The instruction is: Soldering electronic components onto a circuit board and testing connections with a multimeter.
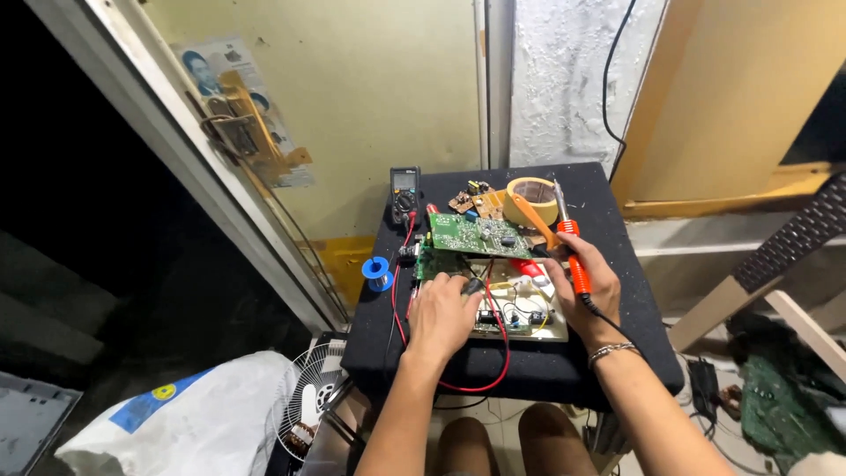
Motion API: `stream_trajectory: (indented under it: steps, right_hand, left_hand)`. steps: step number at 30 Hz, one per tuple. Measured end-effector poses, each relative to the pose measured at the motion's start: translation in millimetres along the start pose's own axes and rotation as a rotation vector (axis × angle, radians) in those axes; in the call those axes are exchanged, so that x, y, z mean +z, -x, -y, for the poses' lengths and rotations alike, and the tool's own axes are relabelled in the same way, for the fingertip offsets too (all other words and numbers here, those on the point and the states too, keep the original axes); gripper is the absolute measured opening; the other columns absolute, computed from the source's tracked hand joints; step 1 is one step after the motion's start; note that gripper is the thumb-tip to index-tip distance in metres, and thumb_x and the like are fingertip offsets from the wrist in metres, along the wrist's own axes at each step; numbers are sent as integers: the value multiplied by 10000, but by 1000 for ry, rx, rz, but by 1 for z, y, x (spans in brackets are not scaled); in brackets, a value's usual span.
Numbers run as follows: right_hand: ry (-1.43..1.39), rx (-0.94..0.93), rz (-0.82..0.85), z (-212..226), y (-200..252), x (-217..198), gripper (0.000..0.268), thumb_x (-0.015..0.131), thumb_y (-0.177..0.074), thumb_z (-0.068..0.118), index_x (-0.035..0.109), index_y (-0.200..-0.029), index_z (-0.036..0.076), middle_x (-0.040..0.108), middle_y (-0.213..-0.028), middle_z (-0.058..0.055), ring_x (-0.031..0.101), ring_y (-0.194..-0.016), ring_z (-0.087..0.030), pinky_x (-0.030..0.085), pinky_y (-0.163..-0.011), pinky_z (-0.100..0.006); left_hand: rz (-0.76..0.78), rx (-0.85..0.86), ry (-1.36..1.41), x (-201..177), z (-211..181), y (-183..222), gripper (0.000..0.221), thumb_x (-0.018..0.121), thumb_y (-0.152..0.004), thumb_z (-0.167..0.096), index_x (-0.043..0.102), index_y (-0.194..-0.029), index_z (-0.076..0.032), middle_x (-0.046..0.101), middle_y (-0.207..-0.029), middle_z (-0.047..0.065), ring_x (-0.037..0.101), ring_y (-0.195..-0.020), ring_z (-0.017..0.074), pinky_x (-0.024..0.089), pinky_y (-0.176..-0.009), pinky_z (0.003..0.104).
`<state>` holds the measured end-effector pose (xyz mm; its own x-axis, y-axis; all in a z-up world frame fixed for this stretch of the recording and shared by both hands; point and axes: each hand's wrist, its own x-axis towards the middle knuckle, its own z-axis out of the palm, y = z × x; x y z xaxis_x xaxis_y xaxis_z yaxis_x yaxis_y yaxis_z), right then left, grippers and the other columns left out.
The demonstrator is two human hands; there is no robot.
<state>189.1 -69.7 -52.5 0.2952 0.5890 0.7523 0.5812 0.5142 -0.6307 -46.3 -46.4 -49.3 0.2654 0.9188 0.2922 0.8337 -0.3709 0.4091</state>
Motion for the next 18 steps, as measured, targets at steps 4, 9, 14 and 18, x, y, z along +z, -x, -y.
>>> stream_trajectory:
  steps: [4, 9, 14, 18]
  right_hand:
    - [51, 28, -3, 2, 2, -2, 410, 807, -903, 120, 706, -1297, 67, 740, -1004, -161, 728, -900, -309, 596, -706, -356]
    - [67, 42, 7, 3, 2, -2, 405, 789, -924, 79, 680, -1310, 24, 731, -1033, -186, 717, -919, -304, 596, -712, -344]
    - [92, 6, 42, 3, 3, -1, 416, 787, -935, 55, 664, -1328, -7, 724, -1056, -207, 713, -947, -319, 597, -735, -357]
    - [57, -11, 44, 7, 0, -1, 416, 772, -929, 14, 656, -1325, -34, 719, -1058, -235, 713, -954, -352, 601, -734, -376]
  left_hand:
    - [-5, 25, 47, 2, -1, 5, 350, 530, -973, -377, 701, -1137, -119, 644, -956, 104, 674, -921, 359, 552, -795, 508]
    - [-171, 92, -11, -13, -11, 15, 325, 448, -1003, -267, 635, -1198, -85, 627, -951, 129, 661, -899, 373, 548, -738, 508]
    - [-70, 96, -42, -16, -3, 14, 334, 544, -975, -323, 629, -1207, -98, 631, -988, 112, 642, -958, 358, 520, -804, 500]
    - [-20, 72, -19, -24, -3, 17, 466, 629, -929, -465, 637, -1220, -101, 650, -989, 115, 640, -988, 360, 498, -857, 514]
